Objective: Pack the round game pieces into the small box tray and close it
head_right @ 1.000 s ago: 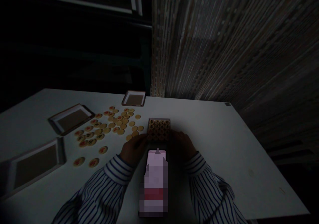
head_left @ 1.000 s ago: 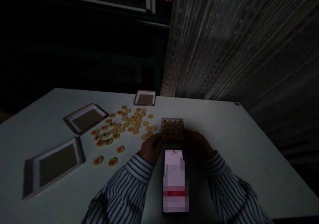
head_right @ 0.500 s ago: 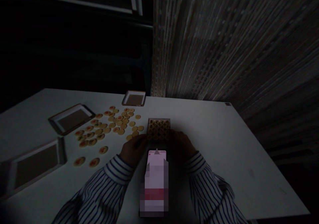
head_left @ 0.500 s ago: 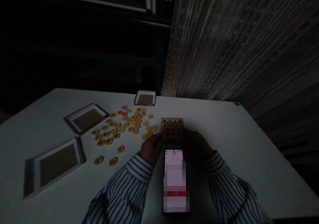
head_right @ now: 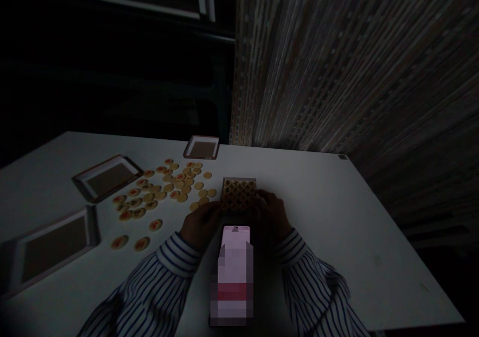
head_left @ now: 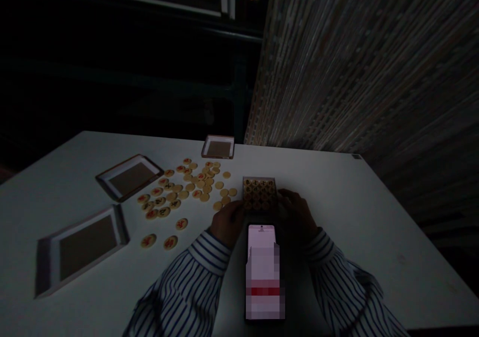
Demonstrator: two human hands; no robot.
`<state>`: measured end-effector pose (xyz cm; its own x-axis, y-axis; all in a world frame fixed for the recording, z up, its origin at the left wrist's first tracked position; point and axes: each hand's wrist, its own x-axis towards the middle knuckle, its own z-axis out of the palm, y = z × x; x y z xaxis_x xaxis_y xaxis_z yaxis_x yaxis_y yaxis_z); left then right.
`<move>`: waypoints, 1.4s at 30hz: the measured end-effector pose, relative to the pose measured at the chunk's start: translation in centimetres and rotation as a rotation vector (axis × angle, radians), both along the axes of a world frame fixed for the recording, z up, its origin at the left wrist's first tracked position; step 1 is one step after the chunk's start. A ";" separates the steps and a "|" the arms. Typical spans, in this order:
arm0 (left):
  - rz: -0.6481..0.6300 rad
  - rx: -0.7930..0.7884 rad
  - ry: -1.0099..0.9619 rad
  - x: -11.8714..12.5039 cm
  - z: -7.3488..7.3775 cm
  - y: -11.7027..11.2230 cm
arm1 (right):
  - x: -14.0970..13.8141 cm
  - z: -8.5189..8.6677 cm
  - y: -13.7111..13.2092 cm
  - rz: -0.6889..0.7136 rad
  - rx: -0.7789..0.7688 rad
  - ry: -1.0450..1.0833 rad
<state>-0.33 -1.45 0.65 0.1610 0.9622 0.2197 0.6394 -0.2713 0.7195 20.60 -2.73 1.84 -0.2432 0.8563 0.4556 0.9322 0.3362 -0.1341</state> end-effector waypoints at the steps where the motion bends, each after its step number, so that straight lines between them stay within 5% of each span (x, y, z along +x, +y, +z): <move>1: -0.004 0.003 0.003 0.0 0.0 0.0 | -0.2 -0.1 0.1 0.010 0.015 -0.005; 34: -0.007 -0.005 0.024 0.0 0.1 0.0 | -0.5 -0.1 0.2 -0.007 -0.009 0.027; 42: -0.010 -0.024 0.033 0.0 0.3 0.0 | 0.3 0.0 -0.4 -0.038 -0.289 0.018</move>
<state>-0.32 -1.48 0.95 0.1771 0.9655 0.1911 0.6602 -0.2606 0.7045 20.88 -3.10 1.81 -0.2023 0.9596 0.1954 0.9402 0.2461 -0.2353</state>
